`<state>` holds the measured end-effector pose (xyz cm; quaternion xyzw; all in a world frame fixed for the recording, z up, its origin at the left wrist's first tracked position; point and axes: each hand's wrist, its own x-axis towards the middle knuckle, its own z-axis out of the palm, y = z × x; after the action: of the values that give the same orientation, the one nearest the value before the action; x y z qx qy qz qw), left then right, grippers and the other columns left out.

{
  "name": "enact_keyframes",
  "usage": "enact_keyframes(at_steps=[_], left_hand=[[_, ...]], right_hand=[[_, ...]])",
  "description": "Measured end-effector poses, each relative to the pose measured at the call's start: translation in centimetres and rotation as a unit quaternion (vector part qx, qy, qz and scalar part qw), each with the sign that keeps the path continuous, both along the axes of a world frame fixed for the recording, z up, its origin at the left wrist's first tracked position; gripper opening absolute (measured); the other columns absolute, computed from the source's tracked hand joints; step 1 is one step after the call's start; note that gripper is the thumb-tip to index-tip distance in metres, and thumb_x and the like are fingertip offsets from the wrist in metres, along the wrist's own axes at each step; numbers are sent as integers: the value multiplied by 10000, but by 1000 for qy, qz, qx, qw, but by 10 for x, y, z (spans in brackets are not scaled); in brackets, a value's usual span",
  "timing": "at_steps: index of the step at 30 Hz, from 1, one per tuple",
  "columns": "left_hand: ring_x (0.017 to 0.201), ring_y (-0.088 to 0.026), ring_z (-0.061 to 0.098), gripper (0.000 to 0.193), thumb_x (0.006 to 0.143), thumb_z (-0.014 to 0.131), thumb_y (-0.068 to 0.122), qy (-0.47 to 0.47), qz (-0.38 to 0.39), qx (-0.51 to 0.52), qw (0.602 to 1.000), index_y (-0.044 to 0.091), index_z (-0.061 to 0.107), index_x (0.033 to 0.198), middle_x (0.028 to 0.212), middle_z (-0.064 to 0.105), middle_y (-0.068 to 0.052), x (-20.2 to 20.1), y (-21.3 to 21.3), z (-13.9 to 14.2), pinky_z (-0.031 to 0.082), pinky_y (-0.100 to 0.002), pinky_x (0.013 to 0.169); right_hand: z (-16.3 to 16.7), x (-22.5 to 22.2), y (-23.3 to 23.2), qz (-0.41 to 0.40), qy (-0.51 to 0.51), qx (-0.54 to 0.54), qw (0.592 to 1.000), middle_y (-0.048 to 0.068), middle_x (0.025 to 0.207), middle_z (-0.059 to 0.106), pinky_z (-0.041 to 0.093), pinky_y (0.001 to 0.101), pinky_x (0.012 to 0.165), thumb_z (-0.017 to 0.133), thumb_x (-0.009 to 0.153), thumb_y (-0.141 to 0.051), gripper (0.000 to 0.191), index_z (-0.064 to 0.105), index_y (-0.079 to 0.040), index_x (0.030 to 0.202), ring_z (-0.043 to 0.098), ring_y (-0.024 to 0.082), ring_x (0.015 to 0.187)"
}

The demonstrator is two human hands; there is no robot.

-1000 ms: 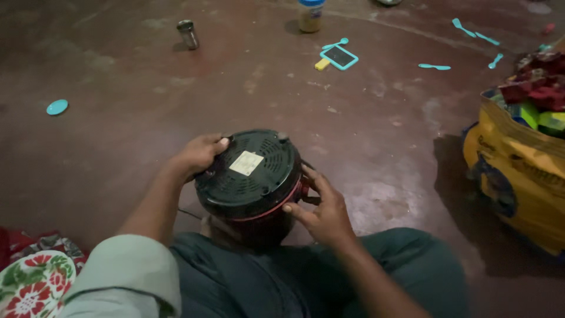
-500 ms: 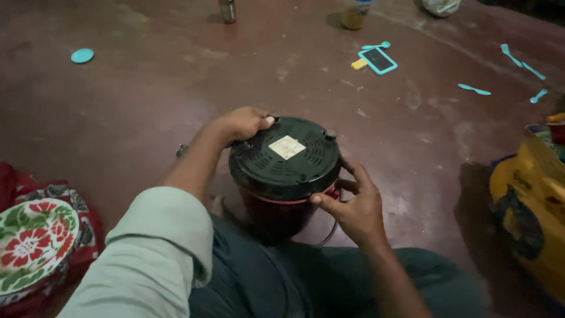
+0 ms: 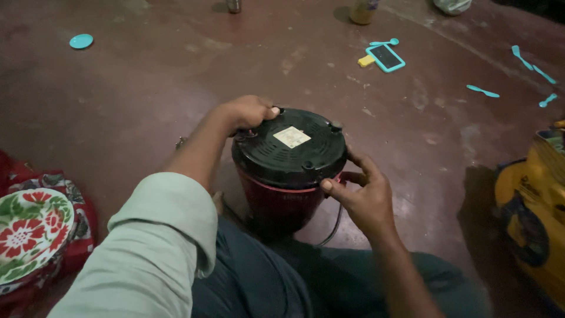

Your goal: The person sits on the floor with a red mixer grinder on their lap, removes its black base cover to expose the motor, works the cover back onto the base, and tightens it, using a screwdriver on the base screws near the end.

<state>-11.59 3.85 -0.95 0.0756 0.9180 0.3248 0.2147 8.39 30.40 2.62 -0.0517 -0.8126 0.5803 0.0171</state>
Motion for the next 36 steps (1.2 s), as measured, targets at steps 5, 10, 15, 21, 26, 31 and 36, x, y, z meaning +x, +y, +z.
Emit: enact_keyframes(at_steps=[5,10,15,21,26,31,36], left_hand=[[1241,-335,630,468,993,538,433,17,-36,-42,998,119,672,1312,1337,674,-156,-14,1,-8,469,-466,1017],[1230,-354,611,508,979,562,476,17,-17,-70,997,117,679,1319,1333,653,-184,-19,2,-5,466,-477,1011],[1213,-334,637,551,951,600,476,-47,57,-62,995,65,678,1309,1333,669,-165,-17,3,10,474,-483,1000],[1268,-339,612,565,966,601,503,-65,49,-105,991,103,650,1363,1412,629,-164,-16,12,26,465,-491,1045],[1318,-319,571,531,967,576,493,-73,33,-108,991,177,639,1390,1454,596,-125,-13,16,36,438,-504,1071],[1267,-360,605,549,1001,575,516,-62,21,-130,989,98,680,1341,1395,639,-157,-17,19,37,463,-539,1028],[1178,-364,683,587,986,554,544,-59,0,-136,989,75,673,1318,1320,687,-168,-22,20,34,521,-528,966]], right_hand=[[17,-4,-4,-22,-34,-46,998,239,1196,700,652,376,657,891,656,-161,837,556,18,1402,731,286,1000],[23,-18,-2,-14,-66,-31,997,206,905,782,646,354,633,861,715,-87,775,536,56,1404,782,248,739],[15,-29,2,5,-27,-66,997,228,1037,746,645,342,630,854,741,-64,694,572,103,1353,774,246,786],[5,-35,9,-2,3,-67,998,194,1162,721,661,361,673,891,712,-159,673,635,89,1283,763,255,885],[-2,-37,11,-24,47,67,996,174,1187,747,522,452,1003,971,671,-280,684,717,46,1216,703,275,1150],[-3,-41,15,-40,22,51,998,164,1171,755,540,444,1022,940,665,-277,633,722,22,1178,721,273,1121],[1,-39,15,-26,19,31,999,151,1206,744,576,373,746,921,695,-237,643,696,19,1241,728,239,1030]])
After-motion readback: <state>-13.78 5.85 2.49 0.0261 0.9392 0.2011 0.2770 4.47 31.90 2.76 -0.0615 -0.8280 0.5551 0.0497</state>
